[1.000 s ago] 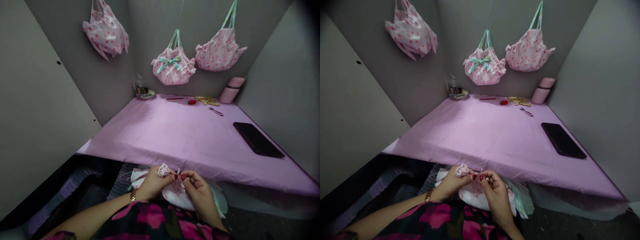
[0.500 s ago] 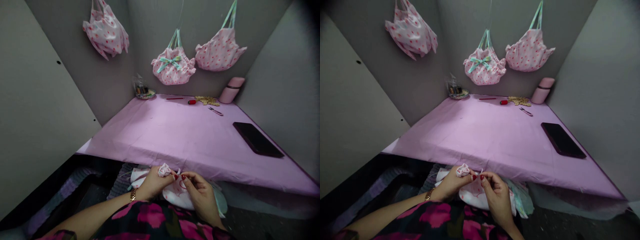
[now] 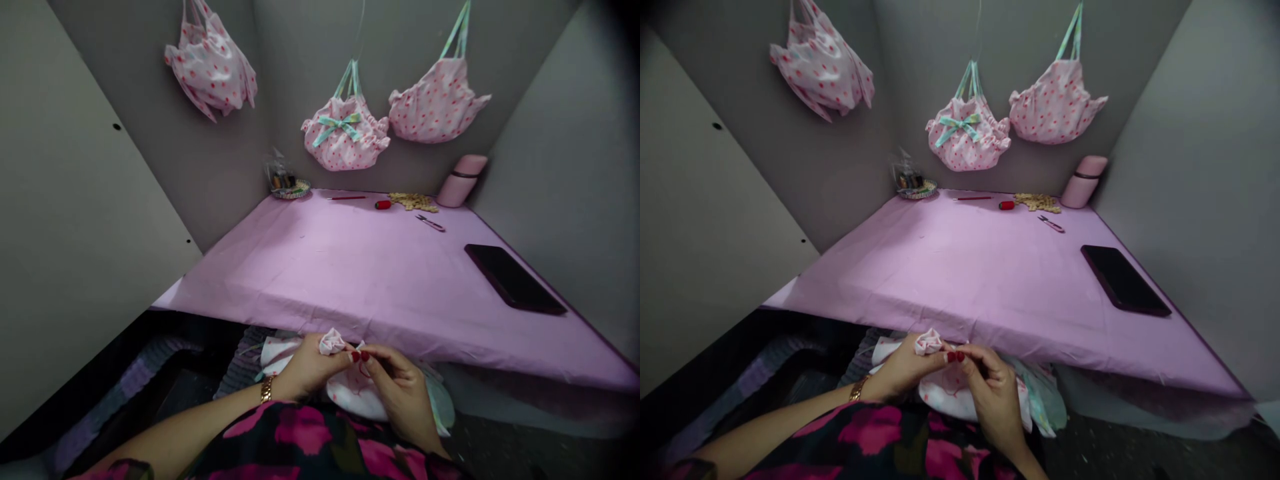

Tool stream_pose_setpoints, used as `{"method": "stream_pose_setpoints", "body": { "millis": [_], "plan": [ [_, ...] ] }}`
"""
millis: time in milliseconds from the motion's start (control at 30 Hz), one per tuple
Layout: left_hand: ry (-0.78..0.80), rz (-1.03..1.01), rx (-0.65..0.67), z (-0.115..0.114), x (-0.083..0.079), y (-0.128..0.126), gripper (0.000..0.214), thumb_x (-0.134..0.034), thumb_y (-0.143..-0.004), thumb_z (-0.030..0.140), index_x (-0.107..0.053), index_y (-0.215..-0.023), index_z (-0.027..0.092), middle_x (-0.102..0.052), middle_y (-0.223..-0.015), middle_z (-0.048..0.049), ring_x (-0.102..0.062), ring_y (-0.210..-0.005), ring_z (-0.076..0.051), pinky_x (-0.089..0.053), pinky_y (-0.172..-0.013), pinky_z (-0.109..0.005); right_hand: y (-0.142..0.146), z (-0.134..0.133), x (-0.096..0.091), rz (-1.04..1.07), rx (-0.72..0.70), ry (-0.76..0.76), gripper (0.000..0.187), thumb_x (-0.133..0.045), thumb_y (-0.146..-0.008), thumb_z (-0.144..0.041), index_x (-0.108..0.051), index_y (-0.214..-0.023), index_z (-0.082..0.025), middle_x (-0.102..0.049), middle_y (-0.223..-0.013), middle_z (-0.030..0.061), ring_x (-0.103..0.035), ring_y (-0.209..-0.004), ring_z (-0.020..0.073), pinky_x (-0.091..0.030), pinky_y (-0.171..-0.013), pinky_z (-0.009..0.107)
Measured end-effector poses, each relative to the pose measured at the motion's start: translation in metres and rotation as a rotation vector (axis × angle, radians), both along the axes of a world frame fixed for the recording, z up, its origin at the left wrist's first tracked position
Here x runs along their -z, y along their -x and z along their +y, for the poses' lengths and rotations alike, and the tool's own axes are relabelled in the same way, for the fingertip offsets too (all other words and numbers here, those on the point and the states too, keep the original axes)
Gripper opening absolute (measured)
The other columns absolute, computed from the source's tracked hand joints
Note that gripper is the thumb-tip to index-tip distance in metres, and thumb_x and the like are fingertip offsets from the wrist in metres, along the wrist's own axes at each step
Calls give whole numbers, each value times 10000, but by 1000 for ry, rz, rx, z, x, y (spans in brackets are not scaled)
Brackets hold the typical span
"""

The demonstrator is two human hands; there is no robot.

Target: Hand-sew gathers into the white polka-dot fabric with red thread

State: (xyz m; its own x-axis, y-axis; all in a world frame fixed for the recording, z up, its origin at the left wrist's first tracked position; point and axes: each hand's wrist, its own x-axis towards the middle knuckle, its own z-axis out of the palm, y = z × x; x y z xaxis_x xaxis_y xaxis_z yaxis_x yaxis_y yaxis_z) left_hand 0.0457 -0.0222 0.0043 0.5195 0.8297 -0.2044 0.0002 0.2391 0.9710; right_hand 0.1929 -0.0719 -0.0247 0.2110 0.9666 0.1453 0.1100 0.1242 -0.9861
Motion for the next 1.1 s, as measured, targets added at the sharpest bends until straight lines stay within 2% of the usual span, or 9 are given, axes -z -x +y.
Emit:
{"method": "stream_pose_setpoints", "body": {
  "millis": [233,500,733,867,1000,1100],
  "plan": [
    [-38,45,-12,0,-1,-1,211,-651,-661,339,-645,-676,129,-570,-597,1,-482,-562,-110,-379,-585,-234,3,1,2,65,-11,32,122,-631,-735,-309,-672,-802,-215,-663,-788,47,-595,-742,197,-474,-689,292],
    [-54,79,-89,0,-3,-1,216,-632,-660,340,-623,-660,125,-566,-605,-7,-477,-570,-114,-378,-579,-231,5,0,0,150,29,176,286,-605,-725,-455,-637,-793,-179,-611,-589,33,-583,-599,187,-453,-493,242],
    [-98,78,-54,0,1,0,264,-654,-658,379,-637,-671,116,-564,-603,-4,-469,-565,-107,-366,-561,-220,5,1,4,145,-26,155,214,-631,-726,-387,-639,-792,-184,-652,-735,58,-580,-671,188,-467,-603,265],
    [49,-77,-81,0,6,1,245,-690,-635,354,-627,-694,124,-558,-626,10,-477,-589,-97,-371,-588,-214,6,1,4,208,-86,169,196,-621,-739,-384,-611,-768,-191,-621,-696,28,-554,-627,165,-446,-575,244],
    [252,-213,-31,-2,7,1,230,-707,-624,321,-603,-704,132,-553,-624,21,-493,-600,-100,-376,-592,-218,7,1,4,254,-128,178,199,-621,-749,-370,-587,-760,-174,-578,-697,20,-519,-629,142,-422,-573,227],
    [327,-283,10,-4,6,1,199,-678,-659,312,-602,-701,134,-574,-634,15,-519,-605,-113,-392,-611,-233,9,0,3,383,-149,225,211,-642,-732,-368,-563,-752,-173,-502,-594,-25,-423,-491,84,-348,-456,179]
  ]
}}
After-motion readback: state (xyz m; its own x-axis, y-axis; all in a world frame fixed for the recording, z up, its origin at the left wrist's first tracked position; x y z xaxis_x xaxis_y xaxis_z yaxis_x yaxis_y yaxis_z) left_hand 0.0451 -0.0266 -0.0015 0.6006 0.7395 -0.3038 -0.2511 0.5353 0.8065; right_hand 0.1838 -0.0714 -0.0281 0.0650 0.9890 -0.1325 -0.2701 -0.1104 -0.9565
